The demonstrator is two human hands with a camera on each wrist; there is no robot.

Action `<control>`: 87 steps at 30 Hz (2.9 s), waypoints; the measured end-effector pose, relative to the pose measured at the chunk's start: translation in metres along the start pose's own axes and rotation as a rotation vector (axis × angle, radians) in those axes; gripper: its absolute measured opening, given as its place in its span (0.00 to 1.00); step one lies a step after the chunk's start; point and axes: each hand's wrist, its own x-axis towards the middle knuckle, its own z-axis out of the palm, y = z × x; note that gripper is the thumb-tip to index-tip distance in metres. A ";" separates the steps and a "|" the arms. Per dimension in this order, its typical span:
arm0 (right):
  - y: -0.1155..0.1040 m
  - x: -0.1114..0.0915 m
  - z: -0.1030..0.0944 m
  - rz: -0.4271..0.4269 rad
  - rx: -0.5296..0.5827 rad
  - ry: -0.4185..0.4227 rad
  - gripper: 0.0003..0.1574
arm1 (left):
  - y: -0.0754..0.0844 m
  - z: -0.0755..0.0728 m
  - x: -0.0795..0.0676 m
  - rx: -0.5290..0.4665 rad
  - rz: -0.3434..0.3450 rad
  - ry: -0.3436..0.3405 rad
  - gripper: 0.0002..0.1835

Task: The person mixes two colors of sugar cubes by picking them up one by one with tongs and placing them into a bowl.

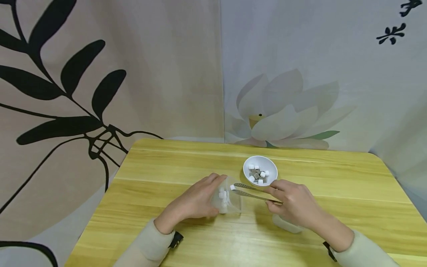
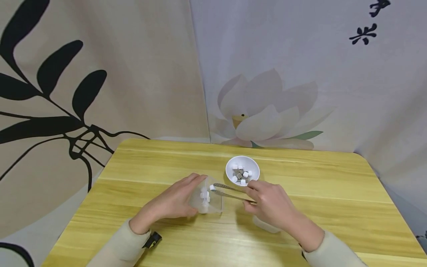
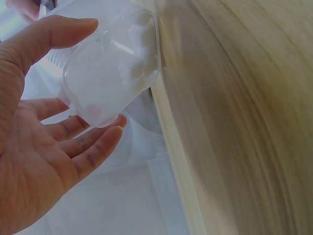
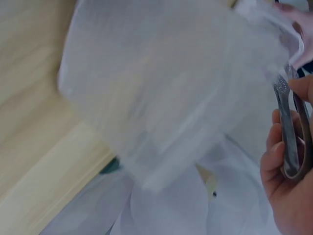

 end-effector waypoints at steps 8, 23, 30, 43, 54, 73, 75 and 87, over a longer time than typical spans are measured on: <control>0.029 -0.008 -0.017 0.069 -0.032 0.086 0.18 | 0.000 -0.001 0.001 0.011 0.011 0.008 0.57; 0.053 -0.028 -0.030 0.277 -0.119 0.015 0.16 | 0.000 0.000 0.000 -0.019 0.010 0.004 0.57; 0.044 -0.025 -0.028 0.219 -0.092 0.018 0.15 | 0.000 0.000 0.001 -0.014 0.011 0.004 0.57; 0.014 -0.007 -0.003 0.066 0.001 -0.058 0.17 | 0.000 0.000 0.001 -0.011 0.011 0.008 0.58; 0.001 0.008 0.020 -0.043 -0.028 -0.112 0.16 | -0.001 0.000 0.001 0.004 0.017 0.007 0.57; -0.005 0.020 0.037 -0.126 -0.117 -0.129 0.14 | -0.001 0.000 0.002 0.005 0.014 0.005 0.58; -0.004 0.020 0.037 -0.128 -0.134 -0.134 0.14 | -0.001 0.000 0.002 0.007 0.015 0.007 0.58; -0.005 0.021 0.041 -0.158 -0.101 -0.156 0.14 | -0.004 -0.001 0.002 0.007 0.028 0.010 0.57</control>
